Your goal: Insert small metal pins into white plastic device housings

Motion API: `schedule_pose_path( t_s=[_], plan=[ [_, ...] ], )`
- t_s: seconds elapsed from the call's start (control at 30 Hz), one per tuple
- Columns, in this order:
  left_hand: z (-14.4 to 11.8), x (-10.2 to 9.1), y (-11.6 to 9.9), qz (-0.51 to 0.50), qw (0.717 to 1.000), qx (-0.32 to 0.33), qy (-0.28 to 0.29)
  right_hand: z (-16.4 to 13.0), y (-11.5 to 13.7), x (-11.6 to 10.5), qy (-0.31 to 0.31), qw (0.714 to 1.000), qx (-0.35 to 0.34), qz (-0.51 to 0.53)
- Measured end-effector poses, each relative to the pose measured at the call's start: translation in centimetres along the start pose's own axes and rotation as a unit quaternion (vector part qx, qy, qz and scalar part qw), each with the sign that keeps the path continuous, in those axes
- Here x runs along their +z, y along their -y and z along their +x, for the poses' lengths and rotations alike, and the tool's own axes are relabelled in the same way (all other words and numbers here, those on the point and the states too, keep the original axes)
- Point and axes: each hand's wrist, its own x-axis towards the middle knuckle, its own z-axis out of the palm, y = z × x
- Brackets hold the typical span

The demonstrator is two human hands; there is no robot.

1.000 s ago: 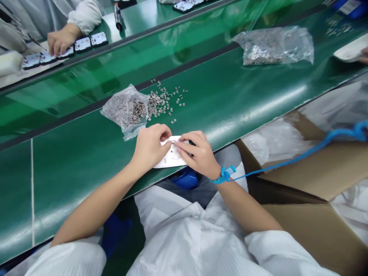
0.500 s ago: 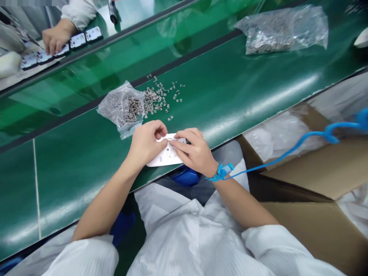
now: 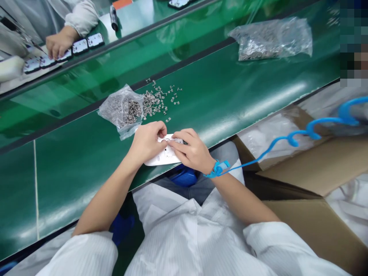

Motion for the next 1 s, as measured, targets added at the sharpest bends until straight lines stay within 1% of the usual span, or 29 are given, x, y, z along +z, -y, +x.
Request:
schedule_pose_path(
  t_s=[0.1, 0.13, 0.17, 0.23, 0.33, 0.43, 0.53, 0.73, 0.87, 1.0],
  plan=[
    [-0.4, -0.1, 0.5, -0.025, 1.000, 0.008, -0.014, 0.7, -0.8, -0.2, -0.056, 0.997, 0.030, 0.053],
    [-0.5, -0.2, 0.6, -0.039, 0.999, 0.009, -0.022, 1.4, -1.2, -0.3, -0.061, 0.996, 0.047, 0.055],
    [-0.7, -0.3, 0.8, -0.054, 0.998, 0.009, -0.028, 2.3, -1.8, -0.4, -0.054, 0.996, 0.061, 0.044],
    [-0.9, -0.4, 1.0, -0.075, 0.996, 0.005, -0.037, 4.6, -3.2, -0.4, -0.010, 0.998, 0.069, 0.001],
    [-1.0, -0.5, 1.1, -0.091, 0.995, -0.009, -0.038, 8.0, -5.3, 0.1, 0.064, 0.995, 0.050, -0.054],
    [-1.0, -0.3, 0.9, -0.084, 0.996, -0.014, -0.033, 9.8, -6.5, 0.8, 0.120, 0.989, 0.012, -0.080],
    [-0.9, 0.1, 0.5, -0.030, 0.999, -0.016, -0.032, 10.0, -6.7, 1.2, 0.142, 0.985, -0.016, -0.098],
    [-0.6, 0.8, -0.3, 0.070, 0.997, -0.002, -0.038, 9.4, -6.2, 1.3, 0.128, 0.986, -0.029, -0.098],
    [-0.5, 1.0, -0.4, 0.111, 0.993, 0.018, -0.027, 9.7, -6.2, 1.3, 0.156, 0.983, -0.055, -0.078],
    [-0.6, 1.2, -0.3, 0.131, 0.991, 0.026, -0.029, 9.8, -6.3, 1.6, 0.143, 0.987, -0.027, -0.071]
  ],
)
